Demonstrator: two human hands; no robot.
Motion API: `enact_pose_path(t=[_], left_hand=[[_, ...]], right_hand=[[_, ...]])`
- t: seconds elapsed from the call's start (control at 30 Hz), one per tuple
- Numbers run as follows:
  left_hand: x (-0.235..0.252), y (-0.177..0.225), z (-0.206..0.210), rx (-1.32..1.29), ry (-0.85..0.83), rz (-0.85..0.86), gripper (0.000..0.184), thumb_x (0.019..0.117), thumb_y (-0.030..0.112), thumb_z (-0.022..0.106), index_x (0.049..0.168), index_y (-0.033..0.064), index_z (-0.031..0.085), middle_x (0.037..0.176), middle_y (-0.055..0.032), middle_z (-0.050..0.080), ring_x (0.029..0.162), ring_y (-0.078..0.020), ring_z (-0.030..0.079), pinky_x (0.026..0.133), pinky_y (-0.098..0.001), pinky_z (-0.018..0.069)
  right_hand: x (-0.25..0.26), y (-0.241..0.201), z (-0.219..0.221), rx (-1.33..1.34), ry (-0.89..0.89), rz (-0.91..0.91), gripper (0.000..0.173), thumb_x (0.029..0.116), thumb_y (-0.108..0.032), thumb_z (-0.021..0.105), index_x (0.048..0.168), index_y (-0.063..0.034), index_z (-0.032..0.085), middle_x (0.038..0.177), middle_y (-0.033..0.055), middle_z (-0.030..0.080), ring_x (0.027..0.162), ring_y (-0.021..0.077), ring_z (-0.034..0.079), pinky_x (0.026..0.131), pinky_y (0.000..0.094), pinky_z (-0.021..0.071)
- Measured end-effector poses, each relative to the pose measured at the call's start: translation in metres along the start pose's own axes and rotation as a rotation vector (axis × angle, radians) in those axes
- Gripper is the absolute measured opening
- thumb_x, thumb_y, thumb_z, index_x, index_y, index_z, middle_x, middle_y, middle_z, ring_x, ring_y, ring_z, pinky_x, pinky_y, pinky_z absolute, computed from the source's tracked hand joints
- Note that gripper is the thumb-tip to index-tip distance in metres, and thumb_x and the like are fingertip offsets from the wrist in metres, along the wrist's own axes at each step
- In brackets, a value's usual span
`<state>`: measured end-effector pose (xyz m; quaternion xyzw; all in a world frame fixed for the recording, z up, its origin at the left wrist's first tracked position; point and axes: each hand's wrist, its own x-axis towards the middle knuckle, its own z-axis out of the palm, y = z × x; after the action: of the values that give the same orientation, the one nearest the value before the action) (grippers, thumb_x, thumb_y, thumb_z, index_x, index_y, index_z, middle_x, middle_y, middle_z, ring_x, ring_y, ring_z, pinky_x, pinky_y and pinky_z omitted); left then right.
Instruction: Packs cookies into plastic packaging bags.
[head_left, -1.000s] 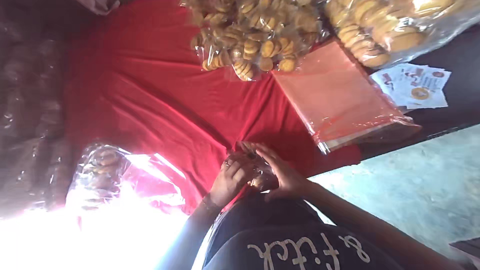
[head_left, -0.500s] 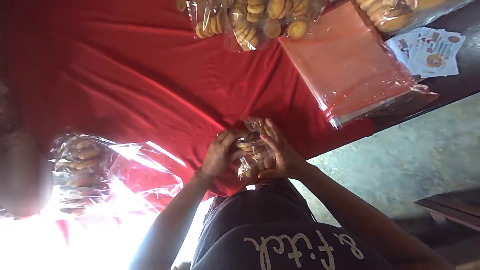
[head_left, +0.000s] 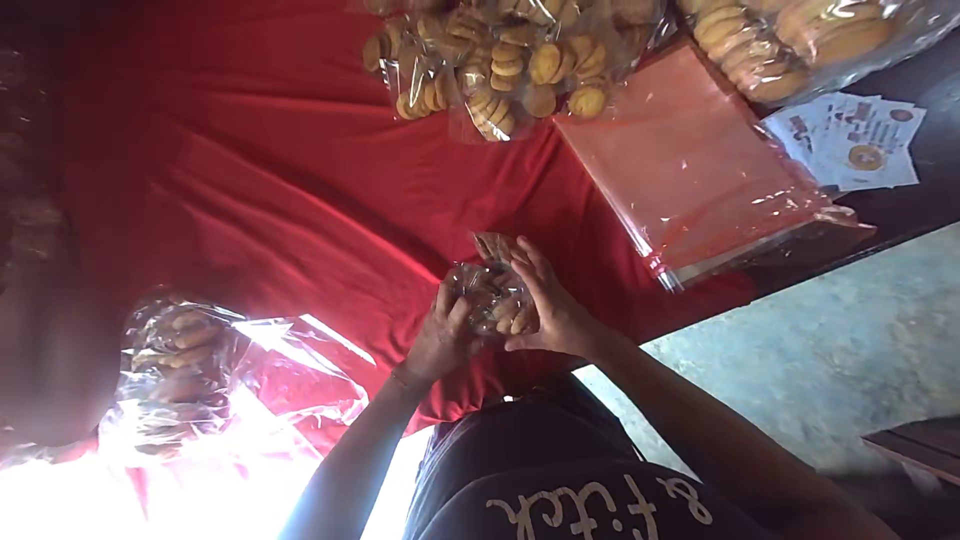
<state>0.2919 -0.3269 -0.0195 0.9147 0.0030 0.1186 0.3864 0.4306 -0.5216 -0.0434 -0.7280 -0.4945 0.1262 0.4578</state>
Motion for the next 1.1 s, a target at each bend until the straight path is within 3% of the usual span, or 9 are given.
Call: enact_pose_path(t=[0.2, 0.3, 0.37, 0.47, 0.67, 0.77, 0.87, 1.0, 1.1], left_hand=[[-0.023, -0.003, 0.001, -0.090, -0.050, 0.202, 0.031, 0.0974, 0.017, 0.068, 0.128, 0.0149, 0.060, 0.141, -0.0187, 0.056, 0.136, -0.0293, 0.052, 0.115, -0.0437, 0.0440], [-0.011, -0.005, 0.002, -0.085, -0.020, 0.117, 0.046, 0.0914, 0.019, 0.075, 0.134, 0.0272, 0.060, 0.137, -0.0193, 0.053, 0.125, -0.0246, 0.058, 0.105, -0.0362, 0.0503], [0.002, -0.012, 0.000, -0.072, 0.017, 0.057, 0.052, 0.0856, 0.023, 0.081, 0.134, 0.0237, 0.061, 0.140, -0.0221, 0.049, 0.119, -0.0240, 0.060, 0.100, -0.0343, 0.0533], [0.008, -0.008, 0.000, -0.045, -0.032, 0.049, 0.062, 0.0826, 0.024, 0.083, 0.139, 0.0175, 0.056, 0.145, -0.0269, 0.046, 0.124, -0.0340, 0.059, 0.100, -0.0436, 0.0535], [-0.001, -0.009, -0.016, -0.472, 0.003, -0.122, 0.082, 0.0994, 0.052, 0.058, 0.159, 0.0040, 0.027, 0.159, -0.0186, 0.038, 0.147, -0.0247, 0.040, 0.120, -0.0445, 0.0366], [0.029, -0.027, -0.024, -0.212, 0.046, -0.031, 0.056, 0.0981, 0.008, 0.055, 0.152, 0.0001, 0.042, 0.161, -0.0217, 0.034, 0.149, -0.0280, 0.036, 0.120, -0.0438, 0.0353], [0.070, -0.035, -0.027, -0.024, -0.072, 0.152, 0.055, 0.0884, 0.004, 0.067, 0.142, 0.0060, 0.058, 0.154, -0.0207, 0.047, 0.143, -0.0346, 0.045, 0.115, -0.0548, 0.0367], [0.093, -0.031, -0.019, -0.125, -0.143, 0.192, 0.027, 0.0840, 0.008, 0.074, 0.111, 0.0047, 0.070, 0.113, -0.0098, 0.068, 0.111, -0.0226, 0.063, 0.101, -0.0417, 0.0501], [0.079, -0.024, -0.008, -0.238, -0.138, 0.118, 0.027, 0.0907, 0.009, 0.070, 0.117, 0.0042, 0.071, 0.113, -0.0100, 0.070, 0.108, -0.0191, 0.066, 0.099, -0.0371, 0.0530]], right_hand=[[-0.013, 0.012, -0.014, 0.051, -0.148, -0.069, 0.092, 0.0736, -0.053, 0.083, 0.149, -0.0172, 0.046, 0.159, 0.0335, 0.027, 0.150, 0.0423, 0.029, 0.121, 0.0506, 0.0312], [-0.008, 0.003, -0.007, 0.175, -0.134, -0.077, 0.089, 0.0782, -0.043, 0.084, 0.150, -0.0123, 0.043, 0.159, 0.0316, 0.029, 0.149, 0.0365, 0.033, 0.120, 0.0455, 0.0347], [-0.003, -0.003, -0.007, 0.306, -0.105, -0.013, 0.092, 0.0779, -0.038, 0.084, 0.150, -0.0063, 0.036, 0.162, 0.0273, 0.025, 0.150, 0.0300, 0.034, 0.118, 0.0401, 0.0405], [-0.006, -0.006, -0.006, 0.204, -0.084, 0.052, 0.106, 0.0761, -0.065, 0.076, 0.154, -0.0067, 0.035, 0.165, 0.0255, 0.022, 0.152, 0.0296, 0.029, 0.120, 0.0428, 0.0355], [-0.016, 0.008, 0.004, 0.091, 0.025, -0.046, 0.083, 0.0795, -0.049, 0.081, 0.144, -0.0142, 0.042, 0.157, 0.0248, 0.038, 0.146, 0.0311, 0.039, 0.118, 0.0442, 0.0386], [-0.015, 0.010, -0.001, 0.135, -0.013, -0.038, 0.089, 0.0816, -0.051, 0.078, 0.150, -0.0121, 0.036, 0.158, 0.0254, 0.036, 0.149, 0.0301, 0.036, 0.120, 0.0427, 0.0360], [-0.018, 0.010, -0.005, 0.157, -0.009, -0.026, 0.102, 0.0835, -0.054, 0.077, 0.160, -0.0121, 0.023, 0.163, 0.0242, 0.028, 0.152, 0.0260, 0.031, 0.123, 0.0381, 0.0330], [-0.024, -0.002, -0.003, 0.171, 0.071, 0.064, 0.112, 0.0837, -0.046, 0.079, 0.164, -0.0157, 0.007, 0.167, 0.0230, 0.018, 0.147, 0.0191, 0.039, 0.118, 0.0315, 0.0386], [-0.033, -0.012, 0.005, 0.117, 0.078, 0.088, 0.114, 0.0813, -0.050, 0.079, 0.164, -0.0162, 0.008, 0.165, 0.0264, 0.019, 0.150, 0.0245, 0.033, 0.122, 0.0358, 0.0323]])
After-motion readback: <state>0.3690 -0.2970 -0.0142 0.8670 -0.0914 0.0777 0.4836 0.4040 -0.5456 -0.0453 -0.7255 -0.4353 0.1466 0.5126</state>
